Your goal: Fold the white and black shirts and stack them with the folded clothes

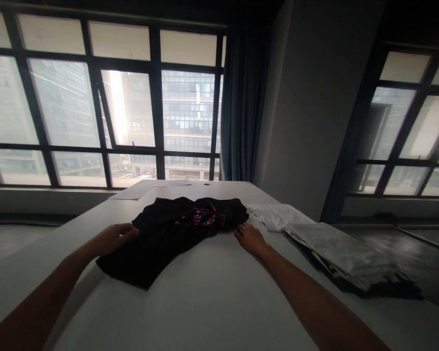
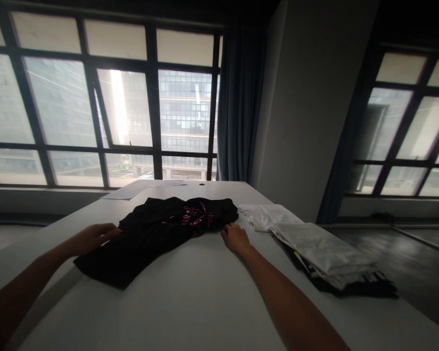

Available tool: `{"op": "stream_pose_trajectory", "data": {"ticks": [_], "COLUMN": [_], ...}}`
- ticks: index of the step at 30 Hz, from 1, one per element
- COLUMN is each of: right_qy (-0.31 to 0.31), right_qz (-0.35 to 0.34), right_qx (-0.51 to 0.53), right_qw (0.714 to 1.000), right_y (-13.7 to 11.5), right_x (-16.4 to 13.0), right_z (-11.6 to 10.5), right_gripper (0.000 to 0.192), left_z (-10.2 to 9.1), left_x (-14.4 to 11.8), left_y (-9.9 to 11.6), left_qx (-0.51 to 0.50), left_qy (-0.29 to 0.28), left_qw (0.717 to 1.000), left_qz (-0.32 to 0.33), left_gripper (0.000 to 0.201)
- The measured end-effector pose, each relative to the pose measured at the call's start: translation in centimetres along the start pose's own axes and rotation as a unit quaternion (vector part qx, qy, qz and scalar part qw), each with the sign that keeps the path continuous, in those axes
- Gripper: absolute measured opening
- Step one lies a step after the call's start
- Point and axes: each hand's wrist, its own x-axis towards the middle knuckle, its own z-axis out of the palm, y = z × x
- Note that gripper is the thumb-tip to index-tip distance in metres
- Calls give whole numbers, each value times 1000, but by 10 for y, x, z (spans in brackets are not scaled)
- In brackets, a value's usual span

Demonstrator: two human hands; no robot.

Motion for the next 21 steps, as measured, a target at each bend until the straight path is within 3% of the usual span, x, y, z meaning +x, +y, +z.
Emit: {"op": "stream_pose_trajectory", "data": {"ticks": [4, 9, 12, 16, 21], "right_qy": [18, 18, 11, 3, -4], "right_qz": [-15, -63, -78, -82, -72], "right_qx": [24, 83, 101, 102, 81], "right_qw": [999, 994, 992, 991, 994], "right_y": [2, 8, 11, 8, -14], "right_x": [2, 5, 6, 12, 44], "right_z": [6, 15, 17, 13, 6], "right_gripper": [50, 65, 67, 71, 83], "left_z": [22, 68, 84, 89, 87], "left_x": [5, -4, -2, 5, 6], "left_y": [41, 70, 72, 75, 83], "left_qx": [43, 125, 154, 177, 28], "left_qy": [-68, -76, -67, -45, -10], "left_qw": [990, 967, 964, 962, 991], "left_qz": [116, 207, 206, 205, 127], "left_gripper": [50, 49, 43, 30, 27]}}
